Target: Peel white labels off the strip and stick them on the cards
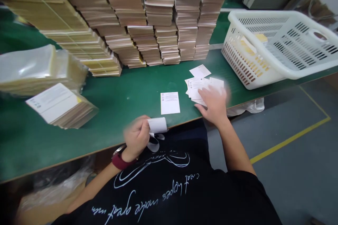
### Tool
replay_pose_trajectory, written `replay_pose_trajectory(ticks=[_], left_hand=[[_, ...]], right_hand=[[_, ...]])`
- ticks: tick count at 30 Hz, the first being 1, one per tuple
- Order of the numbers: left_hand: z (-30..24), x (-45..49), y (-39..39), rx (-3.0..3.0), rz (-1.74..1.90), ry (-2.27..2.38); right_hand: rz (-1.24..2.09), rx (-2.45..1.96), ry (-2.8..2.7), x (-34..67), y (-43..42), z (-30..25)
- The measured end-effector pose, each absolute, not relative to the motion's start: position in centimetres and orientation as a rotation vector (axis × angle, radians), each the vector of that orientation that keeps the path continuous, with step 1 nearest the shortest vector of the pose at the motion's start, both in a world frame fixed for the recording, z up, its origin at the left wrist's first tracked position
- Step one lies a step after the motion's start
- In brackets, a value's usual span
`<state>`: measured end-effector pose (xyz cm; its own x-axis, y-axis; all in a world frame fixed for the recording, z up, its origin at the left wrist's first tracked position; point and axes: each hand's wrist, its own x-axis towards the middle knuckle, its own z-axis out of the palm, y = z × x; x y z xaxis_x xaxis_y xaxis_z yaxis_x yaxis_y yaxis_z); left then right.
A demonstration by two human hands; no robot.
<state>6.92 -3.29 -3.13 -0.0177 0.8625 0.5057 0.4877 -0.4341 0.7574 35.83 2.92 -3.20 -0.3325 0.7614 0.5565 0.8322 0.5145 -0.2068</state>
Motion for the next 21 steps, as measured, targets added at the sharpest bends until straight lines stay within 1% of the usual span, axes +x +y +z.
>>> replay_pose_trajectory(ticks=[2, 6, 8, 11, 17, 21], left_hand=[[-3.2, 7.0, -3.2, 1.937, 1.427, 1.394], [-3.2, 7.4, -3.3, 2.030, 1.387, 1.375], [-3.1, 7.5, -3.4, 2.056, 1.371, 1.414], [-2.9, 7.6, -3.7, 2.085, 1.344, 1.453], [-3.2, 7.7, -3.6, 2.143, 1.331, 1.454], [-3.1, 7.5, -3.0, 2.202, 1.428, 1.422]], right_hand=[[-0.032, -1.245, -2.059, 33.9, 1.2, -3.1], [0.486, -1.010, -1.871, 28.2, -2.4, -2.8], [0.632, -0.951, -1.793, 26.2, -3.0, -2.6], [0.730, -0.953, -1.698, 25.2, -3.0, -2.4], [0.816, -1.051, -1.705, 25.5, -2.8, -2.7], [0.823, -1.069, -1.643, 25.0, -2.8, -2.8]])
